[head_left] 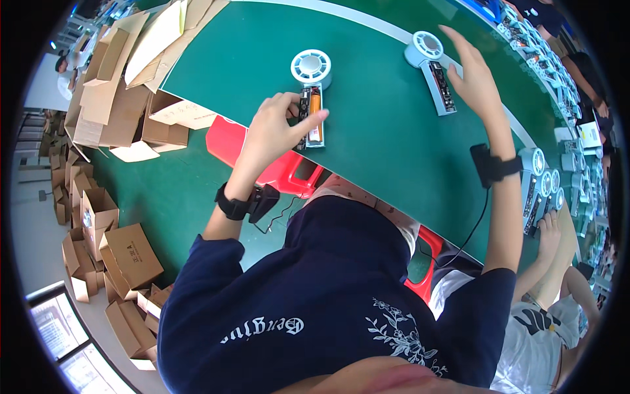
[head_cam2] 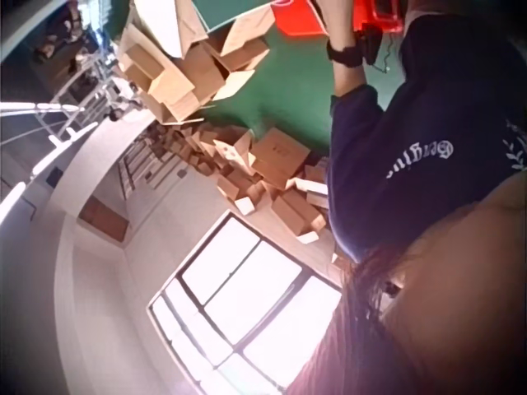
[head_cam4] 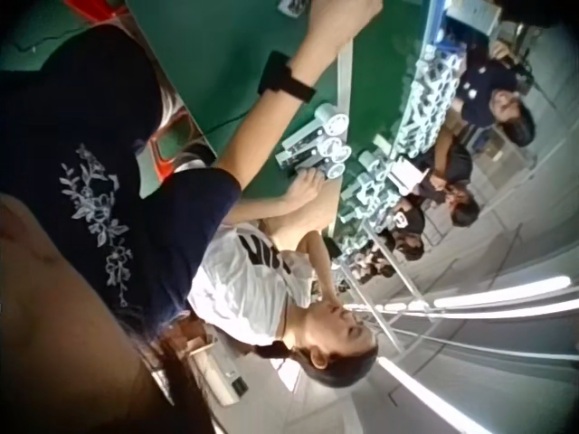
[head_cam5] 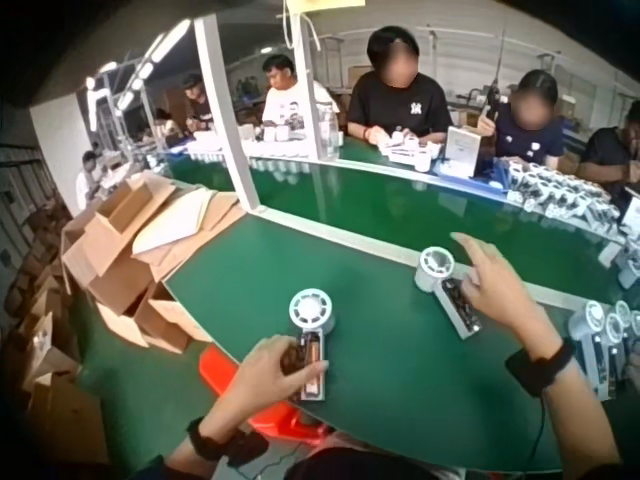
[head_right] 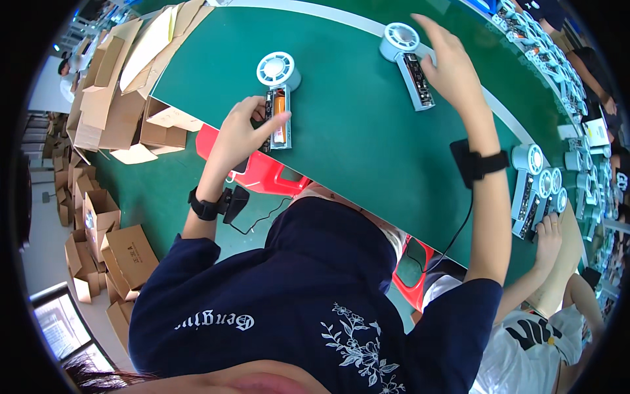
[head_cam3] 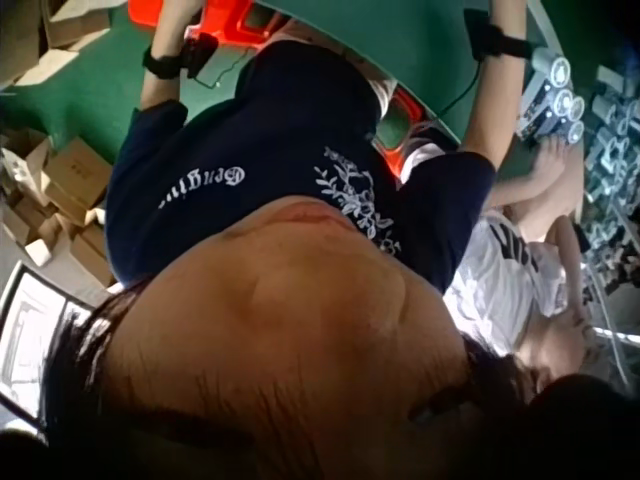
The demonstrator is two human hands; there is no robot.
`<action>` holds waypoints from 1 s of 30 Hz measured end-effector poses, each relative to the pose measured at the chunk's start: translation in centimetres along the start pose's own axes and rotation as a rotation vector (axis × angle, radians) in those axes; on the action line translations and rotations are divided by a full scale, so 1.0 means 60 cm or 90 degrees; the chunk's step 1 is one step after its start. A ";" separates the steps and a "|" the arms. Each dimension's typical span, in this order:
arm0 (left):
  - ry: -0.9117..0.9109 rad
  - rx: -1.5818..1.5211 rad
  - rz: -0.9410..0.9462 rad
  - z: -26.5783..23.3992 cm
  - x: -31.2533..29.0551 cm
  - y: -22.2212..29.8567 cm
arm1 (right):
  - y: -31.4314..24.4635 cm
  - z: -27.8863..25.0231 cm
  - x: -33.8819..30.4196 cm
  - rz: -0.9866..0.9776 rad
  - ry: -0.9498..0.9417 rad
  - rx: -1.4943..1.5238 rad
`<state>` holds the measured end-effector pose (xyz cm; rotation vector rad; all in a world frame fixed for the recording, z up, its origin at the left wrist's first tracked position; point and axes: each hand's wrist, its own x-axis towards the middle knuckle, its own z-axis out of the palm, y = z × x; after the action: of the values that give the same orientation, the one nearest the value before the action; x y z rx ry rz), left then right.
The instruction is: Assembling components and checking the functionality of small handheld portable fans on an assembly line.
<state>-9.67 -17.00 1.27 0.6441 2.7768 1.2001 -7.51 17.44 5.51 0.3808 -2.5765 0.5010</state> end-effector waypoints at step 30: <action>-0.308 -0.811 -0.083 0.142 -0.061 0.100 | -0.225 0.004 -0.249 0.692 0.287 0.827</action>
<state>-2.42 -8.90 -0.87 0.4621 1.2190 2.0082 9.74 7.89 1.44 -0.7312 -1.4655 2.2588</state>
